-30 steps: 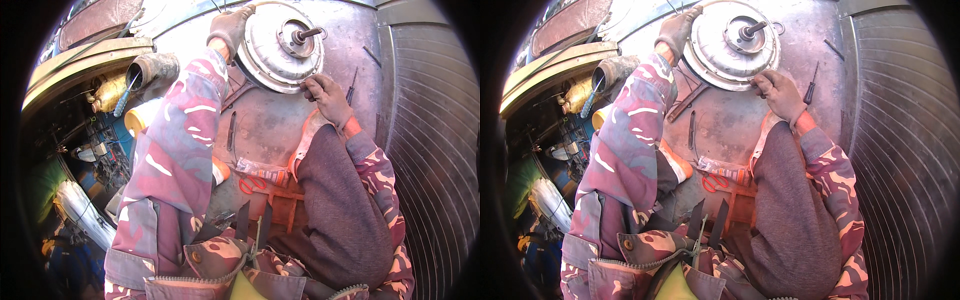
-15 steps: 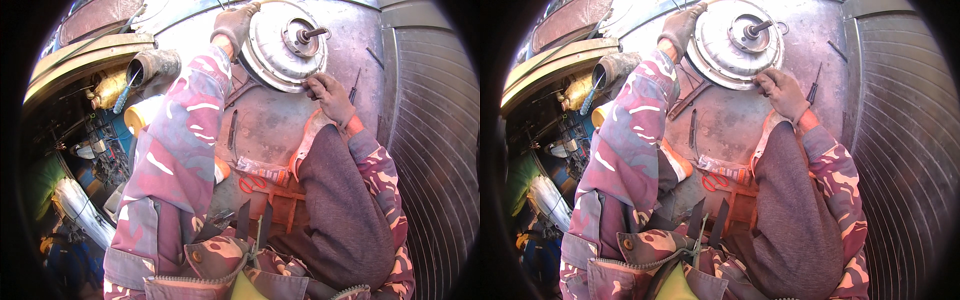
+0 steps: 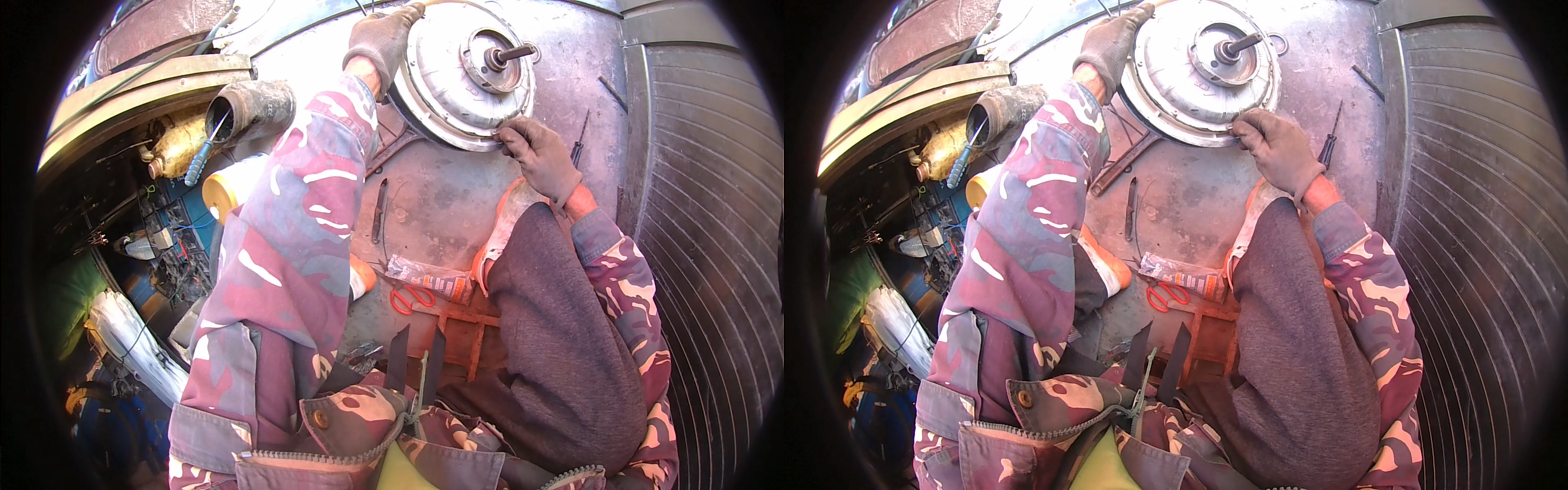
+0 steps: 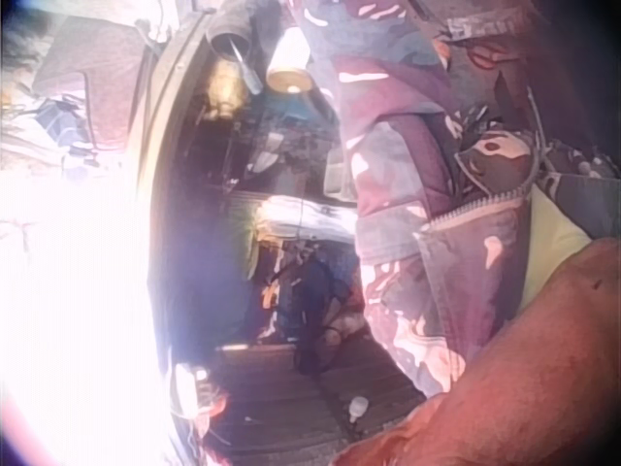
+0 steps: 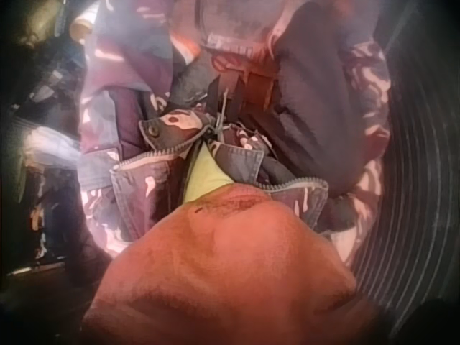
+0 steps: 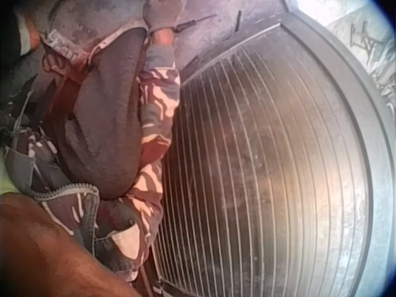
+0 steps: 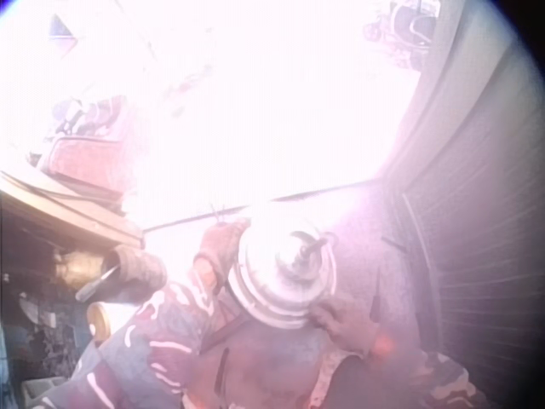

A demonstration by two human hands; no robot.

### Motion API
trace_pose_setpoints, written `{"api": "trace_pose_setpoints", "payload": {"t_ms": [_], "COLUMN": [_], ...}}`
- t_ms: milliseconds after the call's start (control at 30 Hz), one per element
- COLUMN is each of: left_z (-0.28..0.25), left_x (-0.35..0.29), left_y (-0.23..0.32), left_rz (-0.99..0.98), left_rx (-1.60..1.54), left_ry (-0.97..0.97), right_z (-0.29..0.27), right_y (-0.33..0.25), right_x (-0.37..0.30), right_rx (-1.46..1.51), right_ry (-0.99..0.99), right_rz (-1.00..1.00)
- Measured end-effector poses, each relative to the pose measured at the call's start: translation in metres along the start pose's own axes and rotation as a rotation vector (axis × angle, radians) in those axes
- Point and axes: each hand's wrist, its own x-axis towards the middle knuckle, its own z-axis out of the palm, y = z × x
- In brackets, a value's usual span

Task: The person sits on the floor and uses a screwdriver to remove screws from a circular metal motor housing. They then use pliers to remove a small metal clip from the center of the motor.

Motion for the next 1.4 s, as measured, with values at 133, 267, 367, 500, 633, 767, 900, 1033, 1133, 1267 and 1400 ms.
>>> {"api": "trace_pose_setpoints", "payload": {"t_ms": [133,267,367,500,633,767,900,1033,1133,1267,1400], "left_z": [-0.001,-0.005,-0.008,-0.012,-0.016,-0.014,-0.007,0.002,0.002,-0.009,-0.023], "left_x": [-0.001,-0.002,-0.002,-0.006,-0.008,-0.007,-0.005,-0.008,-0.009,-0.008,-0.017], "left_y": [0.003,0.006,0.010,0.015,0.017,0.013,0.008,0.007,0.008,0.016,0.040], "left_rz": [-0.078,0.111,0.090,0.002,0.029,0.112,0.030,-0.050,0.051,0.138,-0.139], "left_rx": [-0.088,0.120,0.106,-0.036,-0.101,-0.009,-0.070,-0.157,0.015,0.185,-0.194], "left_ry": [-0.016,0.015,0.008,0.002,0.005,0.022,0.024,0.046,0.082,0.033,0.062], "right_z": [-0.003,0.002,0.009,0.020,0.024,0.022,0.022,0.027,0.033,0.046,0.052], "right_y": [-0.002,-0.007,-0.013,-0.018,-0.019,-0.020,-0.023,-0.027,-0.029,-0.037,-0.051], "right_x": [0.002,-0.001,-0.007,-0.011,-0.011,-0.008,-0.008,-0.011,-0.011,-0.010,-0.007], "right_rx": [-0.093,-0.181,-0.215,-0.225,-0.302,-0.401,-0.485,-0.399,-0.026,0.483,0.837], "right_ry": [0.021,0.117,0.189,0.268,0.312,0.337,0.282,0.236,0.174,0.206,0.270], "right_rz": [-0.096,-0.087,0.000,0.034,0.004,-0.102,-0.049,0.090,0.356,0.557,0.768]}}
